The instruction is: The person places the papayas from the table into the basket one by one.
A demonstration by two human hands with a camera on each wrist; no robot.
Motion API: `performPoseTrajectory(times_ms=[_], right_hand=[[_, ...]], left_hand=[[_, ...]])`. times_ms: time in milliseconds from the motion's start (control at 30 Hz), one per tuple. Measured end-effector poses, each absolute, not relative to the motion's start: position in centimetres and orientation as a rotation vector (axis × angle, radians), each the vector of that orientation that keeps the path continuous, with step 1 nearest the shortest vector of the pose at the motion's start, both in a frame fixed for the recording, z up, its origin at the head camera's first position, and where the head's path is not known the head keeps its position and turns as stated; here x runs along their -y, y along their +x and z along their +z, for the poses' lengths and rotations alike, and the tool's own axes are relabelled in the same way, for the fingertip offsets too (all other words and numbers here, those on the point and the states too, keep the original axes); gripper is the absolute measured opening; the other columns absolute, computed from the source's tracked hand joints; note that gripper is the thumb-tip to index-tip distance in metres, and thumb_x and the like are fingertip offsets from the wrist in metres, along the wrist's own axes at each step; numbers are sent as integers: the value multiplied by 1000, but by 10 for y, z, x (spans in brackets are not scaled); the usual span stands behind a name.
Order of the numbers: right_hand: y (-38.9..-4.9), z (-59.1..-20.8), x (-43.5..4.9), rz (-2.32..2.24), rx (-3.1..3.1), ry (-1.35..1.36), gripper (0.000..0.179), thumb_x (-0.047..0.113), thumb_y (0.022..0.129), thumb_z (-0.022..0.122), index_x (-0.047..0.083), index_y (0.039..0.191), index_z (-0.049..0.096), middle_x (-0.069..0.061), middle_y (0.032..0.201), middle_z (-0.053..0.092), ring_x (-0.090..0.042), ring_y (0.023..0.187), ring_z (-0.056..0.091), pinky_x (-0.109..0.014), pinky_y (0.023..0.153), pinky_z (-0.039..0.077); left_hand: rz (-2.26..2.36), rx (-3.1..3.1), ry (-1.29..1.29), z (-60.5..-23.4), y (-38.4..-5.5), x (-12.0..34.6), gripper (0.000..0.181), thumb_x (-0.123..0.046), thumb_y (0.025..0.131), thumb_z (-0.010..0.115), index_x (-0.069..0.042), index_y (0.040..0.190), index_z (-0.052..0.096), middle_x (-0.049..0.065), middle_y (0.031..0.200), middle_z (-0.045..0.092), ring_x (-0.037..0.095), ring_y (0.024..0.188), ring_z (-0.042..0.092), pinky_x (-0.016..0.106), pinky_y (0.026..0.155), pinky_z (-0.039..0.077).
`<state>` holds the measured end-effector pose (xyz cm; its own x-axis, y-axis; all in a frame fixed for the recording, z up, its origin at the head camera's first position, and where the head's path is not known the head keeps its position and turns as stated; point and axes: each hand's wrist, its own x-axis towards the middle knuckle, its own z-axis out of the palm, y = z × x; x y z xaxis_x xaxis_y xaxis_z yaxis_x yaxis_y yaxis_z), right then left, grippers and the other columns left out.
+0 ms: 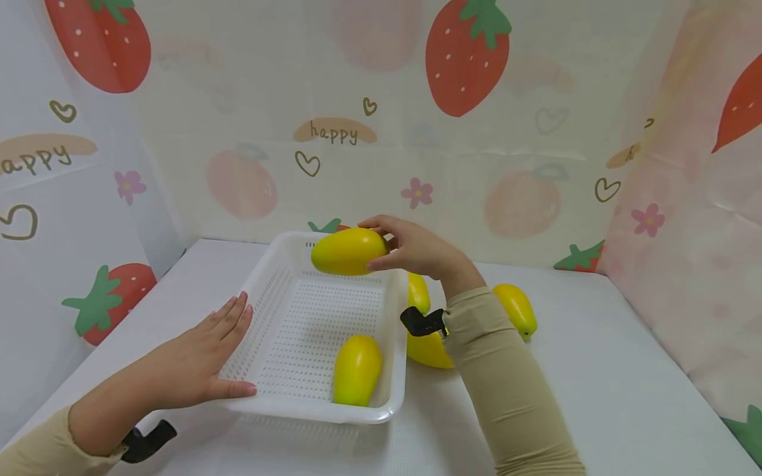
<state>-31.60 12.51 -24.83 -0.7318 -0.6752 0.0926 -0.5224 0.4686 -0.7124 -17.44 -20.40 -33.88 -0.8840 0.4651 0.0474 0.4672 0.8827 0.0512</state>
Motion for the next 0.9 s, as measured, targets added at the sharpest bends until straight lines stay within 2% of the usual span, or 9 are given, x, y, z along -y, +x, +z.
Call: performPoseTrajectory(times_ms=[433,667,900], right_hand=[[-310,-255,-109,-1023,-2506,-959,56,27,78,73,40,126,47,10,124,50,-18,107,52,-43,93,41],[-312,-258,-111,-1044,-2443,-945,55,22,83,68,32,131,44,3,127,50,-18,112,54,-38,92,45],[-316,-264,-117,-1056,-2431,-937,52,22,83,68,27,130,46,0,124,52,-18,111,55,-39,93,45]], left_hand=[[-98,3043,-741,-337,-174,204,117,-85,69,31,3,144,15,19,152,6,35,138,7,50,109,17],[-95,3033,-736,-339,-175,204,116,-85,69,31,2,144,15,19,151,6,34,139,7,50,109,17],[-77,3041,-724,-340,-177,204,116,-84,69,34,2,144,14,18,152,4,33,139,6,49,109,16]])
